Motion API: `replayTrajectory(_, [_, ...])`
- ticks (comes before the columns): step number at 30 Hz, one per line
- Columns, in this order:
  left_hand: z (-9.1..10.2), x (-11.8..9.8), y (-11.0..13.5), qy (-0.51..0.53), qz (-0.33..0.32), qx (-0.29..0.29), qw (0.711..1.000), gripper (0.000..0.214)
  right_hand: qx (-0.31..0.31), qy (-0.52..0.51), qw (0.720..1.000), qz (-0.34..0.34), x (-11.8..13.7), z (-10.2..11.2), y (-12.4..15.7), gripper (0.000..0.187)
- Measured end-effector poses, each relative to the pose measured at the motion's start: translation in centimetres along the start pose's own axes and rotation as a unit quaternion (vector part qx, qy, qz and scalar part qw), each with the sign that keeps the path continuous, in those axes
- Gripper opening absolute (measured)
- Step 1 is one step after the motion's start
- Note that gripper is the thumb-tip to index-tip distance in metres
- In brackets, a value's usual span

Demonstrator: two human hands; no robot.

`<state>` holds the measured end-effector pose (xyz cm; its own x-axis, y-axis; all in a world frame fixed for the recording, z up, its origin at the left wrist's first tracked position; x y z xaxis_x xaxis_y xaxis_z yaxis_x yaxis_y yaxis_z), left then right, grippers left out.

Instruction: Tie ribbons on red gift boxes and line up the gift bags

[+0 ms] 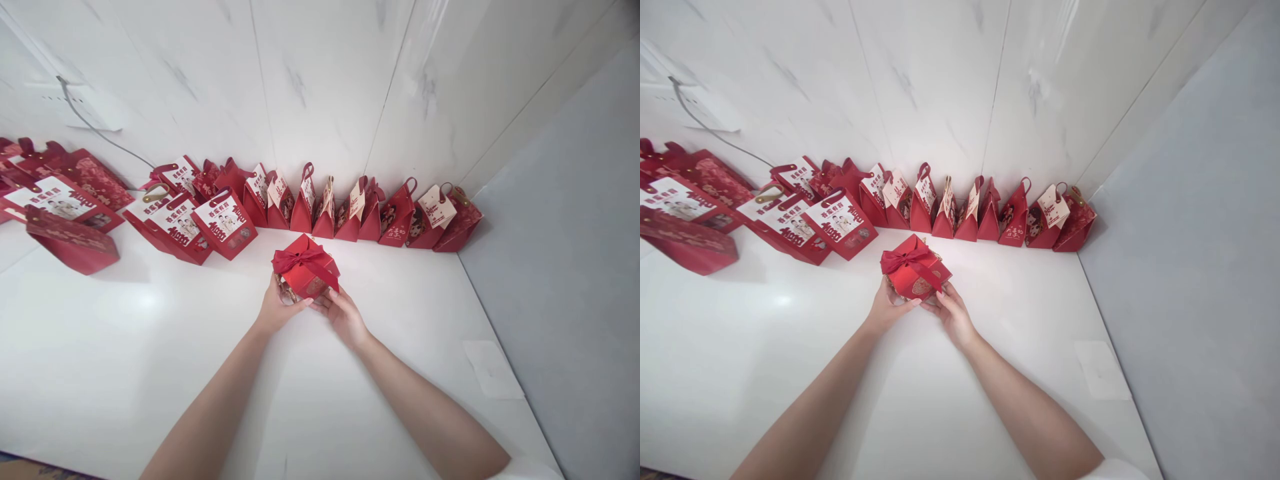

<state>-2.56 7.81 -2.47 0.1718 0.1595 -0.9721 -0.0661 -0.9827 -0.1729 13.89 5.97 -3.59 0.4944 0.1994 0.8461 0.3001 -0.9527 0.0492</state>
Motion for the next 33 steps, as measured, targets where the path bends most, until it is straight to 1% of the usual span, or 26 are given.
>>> replayTrajectory(5, [0.0, 0.1, -0.1, -0.004, 0.007, 0.005, 1.000, 0.087, -0.009, 0.023, 1.000, 0.000, 0.0, 0.0, 0.0, 0.048])
replayTrajectory(12, [-0.1, -0.1, -0.2, 0.003, 0.007, 0.004, 1.000, 0.088, -0.005, 0.017, 1.000, 0.004, -0.2, 0.2, 0.0, 0.046])
replayTrajectory(15, [-0.1, -0.1, 0.0, -0.002, 0.004, 0.002, 1.000, 0.089, -0.008, 0.020, 1.000, 0.004, -0.2, 0.0, 0.0, 0.049])
replayTrajectory(16, [0.0, -0.2, 0.0, -0.005, 0.002, 0.009, 1.000, 0.091, -0.011, 0.021, 1.000, 0.005, -0.2, -0.1, 0.1, 0.050])
replayTrajectory(18, [0.0, -0.4, 0.1, -0.002, -0.008, 0.040, 0.999, 0.093, -0.021, 0.022, 1.000, 0.008, -0.2, -0.1, 0.1, 0.054])
replayTrajectory(20, [0.1, -0.8, 0.2, 0.010, -0.030, 0.067, 0.997, 0.082, -0.030, 0.019, 0.999, -0.001, -0.1, 0.0, 0.1, 0.060])
replayTrajectory(21, [0.2, -1.0, 0.2, 0.015, -0.039, 0.069, 0.997, 0.074, -0.034, 0.017, 0.999, -0.011, -0.2, 0.1, 0.1, 0.065])
replayTrajectory(22, [0.4, -1.1, 0.1, 0.017, -0.046, 0.062, 0.997, 0.069, -0.038, 0.014, 0.999, -0.019, -0.2, 0.3, 0.1, 0.070])
replayTrajectory(23, [0.6, -1.2, 0.1, 0.018, -0.046, 0.051, 0.997, 0.070, -0.041, 0.010, 0.999, -0.026, -0.1, 0.5, 0.0, 0.073])
replayTrajectory(25, [0.8, -1.1, -0.1, 0.022, -0.034, 0.043, 0.998, 0.070, -0.038, 0.003, 0.999, -0.027, 0.0, 0.7, 0.0, 0.069])
replayTrajectory(27, [0.6, -0.9, -0.1, 0.052, -0.018, 0.061, 0.997, 0.058, -0.027, 0.002, 0.999, -0.021, 0.1, 0.6, 0.1, 0.063])
replayTrajectory(28, [0.5, -0.8, -0.1, 0.071, -0.011, 0.075, 0.995, 0.057, -0.019, 0.006, 1.000, -0.021, 0.2, 0.5, 0.1, 0.061])
replayTrajectory(31, [0.1, -0.7, 0.1, 0.099, -0.003, 0.112, 0.989, 0.094, -0.019, 0.011, 1.000, -0.015, 0.3, -0.2, 0.3, 0.058])
replayTrajectory(32, [0.1, -0.7, 0.2, 0.095, 0.000, 0.125, 0.988, 0.099, -0.025, 0.010, 1.000, -0.005, 0.4, -0.5, 0.4, 0.056])
replayTrajectory(33, [0.0, -0.7, 0.2, 0.087, 0.008, 0.136, 0.987, 0.097, -0.032, 0.014, 0.999, 0.008, 0.5, -0.7, 0.4, 0.055])
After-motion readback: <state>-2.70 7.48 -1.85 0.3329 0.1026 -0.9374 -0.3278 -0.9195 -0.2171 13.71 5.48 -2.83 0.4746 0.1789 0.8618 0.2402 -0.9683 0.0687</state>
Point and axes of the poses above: each hand's wrist, its own y-axis away from the middle knuckle, its own z-axis out of the back of the hand, x = y × z, the point moved 3 cm from there along -y, towards the middle knuckle, and after that the axes turned 7 degrees about y, right-handed, at the moved point
